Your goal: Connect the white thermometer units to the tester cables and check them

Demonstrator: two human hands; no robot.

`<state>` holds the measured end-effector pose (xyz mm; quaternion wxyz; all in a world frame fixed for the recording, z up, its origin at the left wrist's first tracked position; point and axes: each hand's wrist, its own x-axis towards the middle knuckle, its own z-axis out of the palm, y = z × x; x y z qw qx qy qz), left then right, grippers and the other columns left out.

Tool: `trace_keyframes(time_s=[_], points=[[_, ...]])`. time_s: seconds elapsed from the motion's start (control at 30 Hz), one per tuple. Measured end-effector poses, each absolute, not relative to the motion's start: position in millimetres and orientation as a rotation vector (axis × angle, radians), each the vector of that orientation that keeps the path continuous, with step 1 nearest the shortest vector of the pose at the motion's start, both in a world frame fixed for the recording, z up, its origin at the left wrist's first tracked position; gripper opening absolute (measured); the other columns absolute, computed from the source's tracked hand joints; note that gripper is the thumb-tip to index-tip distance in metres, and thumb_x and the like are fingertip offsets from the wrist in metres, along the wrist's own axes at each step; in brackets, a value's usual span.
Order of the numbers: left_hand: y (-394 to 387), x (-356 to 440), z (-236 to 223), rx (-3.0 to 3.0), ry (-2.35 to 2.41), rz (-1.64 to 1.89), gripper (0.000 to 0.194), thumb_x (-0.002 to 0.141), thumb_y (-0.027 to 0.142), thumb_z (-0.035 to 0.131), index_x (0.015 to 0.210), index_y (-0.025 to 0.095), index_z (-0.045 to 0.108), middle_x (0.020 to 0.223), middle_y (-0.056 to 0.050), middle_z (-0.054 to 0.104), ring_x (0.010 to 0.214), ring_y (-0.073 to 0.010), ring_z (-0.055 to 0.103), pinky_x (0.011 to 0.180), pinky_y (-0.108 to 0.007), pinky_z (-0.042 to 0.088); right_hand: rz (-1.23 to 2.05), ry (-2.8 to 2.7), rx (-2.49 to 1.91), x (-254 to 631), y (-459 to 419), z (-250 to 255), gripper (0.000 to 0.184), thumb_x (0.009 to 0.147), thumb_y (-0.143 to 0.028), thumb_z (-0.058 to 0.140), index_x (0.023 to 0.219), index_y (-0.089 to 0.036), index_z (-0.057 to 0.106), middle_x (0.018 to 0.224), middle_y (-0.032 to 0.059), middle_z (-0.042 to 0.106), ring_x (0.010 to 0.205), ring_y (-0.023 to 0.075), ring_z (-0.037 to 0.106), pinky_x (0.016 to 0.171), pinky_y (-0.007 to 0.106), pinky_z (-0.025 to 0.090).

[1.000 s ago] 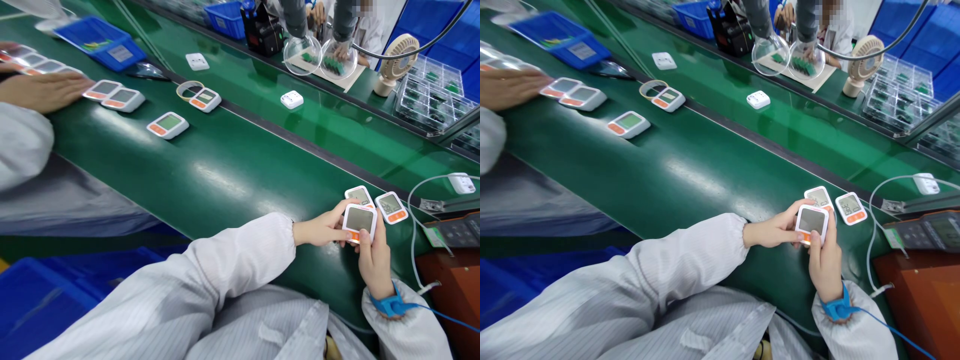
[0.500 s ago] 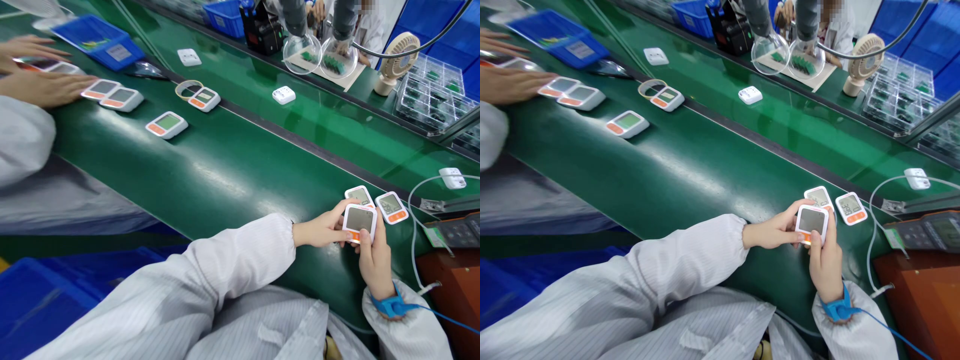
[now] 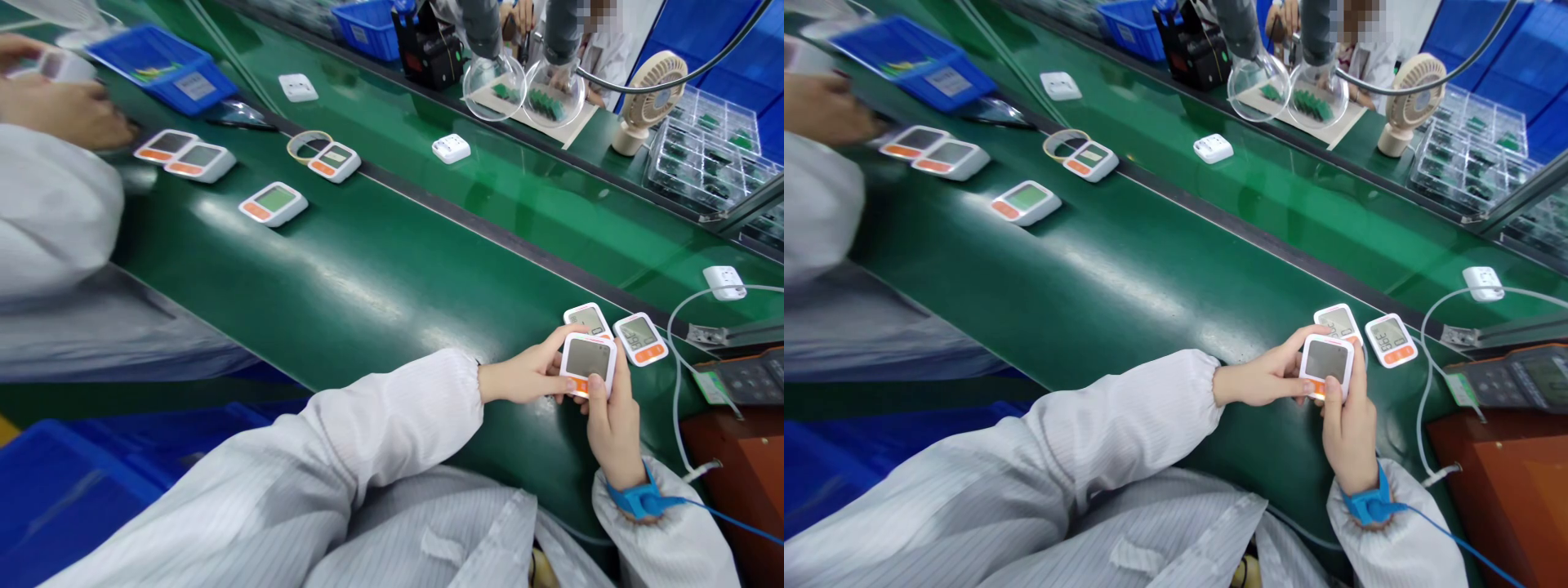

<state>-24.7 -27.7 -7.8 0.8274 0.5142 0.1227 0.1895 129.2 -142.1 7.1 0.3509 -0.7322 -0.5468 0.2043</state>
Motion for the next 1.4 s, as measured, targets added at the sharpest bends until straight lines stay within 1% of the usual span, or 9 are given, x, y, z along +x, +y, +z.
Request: trace_keyframes(time_s=[0.27, 0.4, 0.6, 0.73, 1.1, 1.23, 1.4], points=[[-26.6, -25.5, -7.8, 1.091, 0.248, 0.399, 0.084, 0.089, 0.032, 0.072, 0.154, 0.032, 0.020, 0.097, -0.003, 0.063, 0.082, -0.0161, 0.066, 0.067, -0.027, 0.052, 0.544, -1.411, -1.910, 128.7, -141.7, 7.9, 0.071, 0.110, -0.053, 0.036, 0.164, -0.010, 0.023, 0.080, 0.0051, 0.064, 0.059, 0.0196, 0.064, 0.052, 0.022, 0.050], [-26.9, -25.5, -7.3, 1.092, 0.257, 0.390, 0.084, 0.089, 0.030, 0.072, 0.155, 0.031, 0.019, 0.097, -0.003, 0.063, 0.082, -0.0158, 0.066, 0.067, -0.027, 0.052, 0.542, -1.408, -1.902, 128.9, -142.3, 8.0, 0.071, 0.109, -0.052, 0.037, 0.165, -0.010, 0.023, 0.080, 0.0049, 0.064, 0.059, 0.0191, 0.063, 0.051, 0.021, 0.050], [-27.5, -25.8, -8.6, 1.093, 0.241, 0.409, 0.082, 0.090, 0.033, 0.072, 0.154, 0.033, 0.021, 0.099, -0.003, 0.063, 0.082, -0.0164, 0.067, 0.066, -0.027, 0.053, 0.554, -1.396, -1.904, 129.1, -142.7, 7.6, 0.070, 0.109, -0.051, 0.038, 0.164, -0.010, 0.024, 0.084, 0.0065, 0.065, 0.060, 0.0190, 0.064, 0.051, 0.021, 0.050], [-27.2, -25.5, -9.0, 1.094, 0.245, 0.406, 0.083, 0.090, 0.032, 0.072, 0.154, 0.033, 0.020, 0.099, -0.003, 0.063, 0.082, -0.0159, 0.066, 0.067, -0.027, 0.053, 0.555, -1.399, -1.918, 129.1, -142.3, 7.6, 0.072, 0.109, -0.052, 0.037, 0.164, -0.009, 0.023, 0.083, 0.0067, 0.065, 0.060, 0.0196, 0.064, 0.052, 0.022, 0.050], [-27.3, -24.8, -8.8, 1.080, 0.247, 0.401, 0.083, 0.089, 0.031, 0.073, 0.153, 0.033, 0.020, 0.099, -0.003, 0.062, 0.081, -0.0154, 0.066, 0.066, -0.027, 0.053, 0.541, -1.414, -1.895, 128.9, -142.6, 8.0, 0.068, 0.110, -0.051, 0.037, 0.164, -0.012, 0.024, 0.079, 0.0037, 0.065, 0.059, 0.0185, 0.064, 0.052, 0.021, 0.050], [-26.8, -24.5, -8.7, 1.092, 0.255, 0.399, 0.085, 0.087, 0.033, 0.074, 0.153, 0.031, 0.020, 0.099, -0.003, 0.063, 0.082, -0.0169, 0.066, 0.067, -0.028, 0.053, 0.537, -1.416, -1.893, 129.6, -142.9, 7.7, 0.067, 0.110, -0.049, 0.038, 0.165, -0.013, 0.024, 0.079, 0.0032, 0.065, 0.059, 0.0180, 0.064, 0.052, 0.021, 0.050], [-26.8, -25.2, -8.1, 1.114, 0.251, 0.415, 0.081, 0.089, 0.032, 0.072, 0.153, 0.032, 0.022, 0.102, -0.004, 0.063, 0.082, -0.0165, 0.066, 0.066, -0.028, 0.053, 0.559, -1.413, -1.883, 129.6, -142.7, 7.7, 0.067, 0.110, -0.048, 0.039, 0.165, -0.013, 0.023, 0.080, 0.0032, 0.065, 0.059, 0.0171, 0.064, 0.052, 0.020, 0.050]])
